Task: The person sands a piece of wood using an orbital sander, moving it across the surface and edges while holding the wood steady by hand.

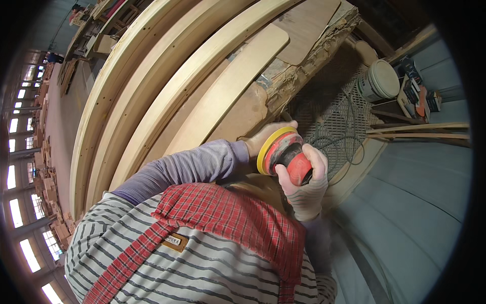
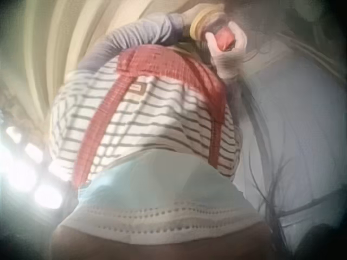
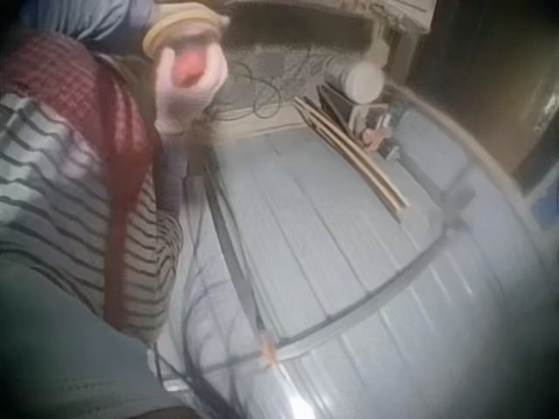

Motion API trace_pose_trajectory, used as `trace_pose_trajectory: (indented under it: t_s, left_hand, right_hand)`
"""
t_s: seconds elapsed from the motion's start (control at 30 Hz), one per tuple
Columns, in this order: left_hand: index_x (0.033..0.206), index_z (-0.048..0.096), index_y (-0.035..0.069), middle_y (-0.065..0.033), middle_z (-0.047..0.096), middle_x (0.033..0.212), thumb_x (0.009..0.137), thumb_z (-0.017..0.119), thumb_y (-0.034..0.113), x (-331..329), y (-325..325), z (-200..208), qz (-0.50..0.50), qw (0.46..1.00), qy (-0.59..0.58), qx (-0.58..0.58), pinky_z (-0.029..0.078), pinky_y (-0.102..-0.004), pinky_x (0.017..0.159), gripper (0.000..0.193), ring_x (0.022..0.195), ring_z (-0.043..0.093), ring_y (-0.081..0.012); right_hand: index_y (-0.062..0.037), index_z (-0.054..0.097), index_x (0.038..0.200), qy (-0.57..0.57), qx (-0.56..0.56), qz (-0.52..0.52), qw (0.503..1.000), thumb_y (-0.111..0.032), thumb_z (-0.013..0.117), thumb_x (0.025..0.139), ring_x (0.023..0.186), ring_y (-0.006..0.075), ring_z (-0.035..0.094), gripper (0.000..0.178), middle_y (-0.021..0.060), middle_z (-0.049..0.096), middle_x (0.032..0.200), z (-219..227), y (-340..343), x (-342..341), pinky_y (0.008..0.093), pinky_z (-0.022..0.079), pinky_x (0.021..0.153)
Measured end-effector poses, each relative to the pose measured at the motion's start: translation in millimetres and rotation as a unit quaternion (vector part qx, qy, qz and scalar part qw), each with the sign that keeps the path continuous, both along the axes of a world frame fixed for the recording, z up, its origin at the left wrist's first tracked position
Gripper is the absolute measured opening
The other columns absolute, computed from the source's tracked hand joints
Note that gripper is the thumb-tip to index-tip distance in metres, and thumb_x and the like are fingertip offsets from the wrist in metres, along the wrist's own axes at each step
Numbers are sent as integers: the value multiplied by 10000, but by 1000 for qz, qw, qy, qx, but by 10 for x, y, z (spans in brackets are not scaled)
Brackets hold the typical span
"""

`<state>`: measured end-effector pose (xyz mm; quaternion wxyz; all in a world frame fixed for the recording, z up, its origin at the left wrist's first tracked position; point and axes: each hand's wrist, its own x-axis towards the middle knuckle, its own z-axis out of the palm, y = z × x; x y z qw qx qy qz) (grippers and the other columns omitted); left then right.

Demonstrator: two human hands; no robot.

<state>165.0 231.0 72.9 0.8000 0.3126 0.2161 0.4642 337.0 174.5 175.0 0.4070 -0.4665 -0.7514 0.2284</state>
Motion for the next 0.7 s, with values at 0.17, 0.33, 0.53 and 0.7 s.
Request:
trace_pose_trajectory:
  t_s: [0.17,0.33,0.53,0.7]
  left_hand:
    - [1044,637,116,-51,679,902,976,547,358,416,16,-358,160,797,447,375,502,-320,843,268,884,650,-244]
    - [920,638,80,-193,672,825,978,474,487,84,168,139,-53,708,670,218,520,-469,738,443,825,653,-411]
    - [983,660,37,-231,690,938,905,506,441,-240,183,-426,63,726,685,-9,516,-467,810,439,906,664,-410]
    - [1040,672,-7,-241,695,982,864,517,312,151,-333,-1417,55,807,554,-196,531,-439,815,395,934,674,-397]
  right_hand:
    - [-57,474,1274,20,54,-25,998,-137,860,661,1038,334,588,730,153,565,1173,-118,-30,38,421,494,904]
    - [-86,547,1235,-97,-29,25,995,-253,840,701,1010,335,603,631,144,561,1162,-257,-254,195,418,530,833]
    - [-59,554,1231,-133,-162,-60,976,-263,836,683,1040,354,586,649,159,575,1155,-298,-820,1079,431,498,893]
    - [-32,545,1211,-138,-172,-139,965,-246,825,694,1030,342,585,626,175,576,1142,-270,-833,1165,413,474,921]
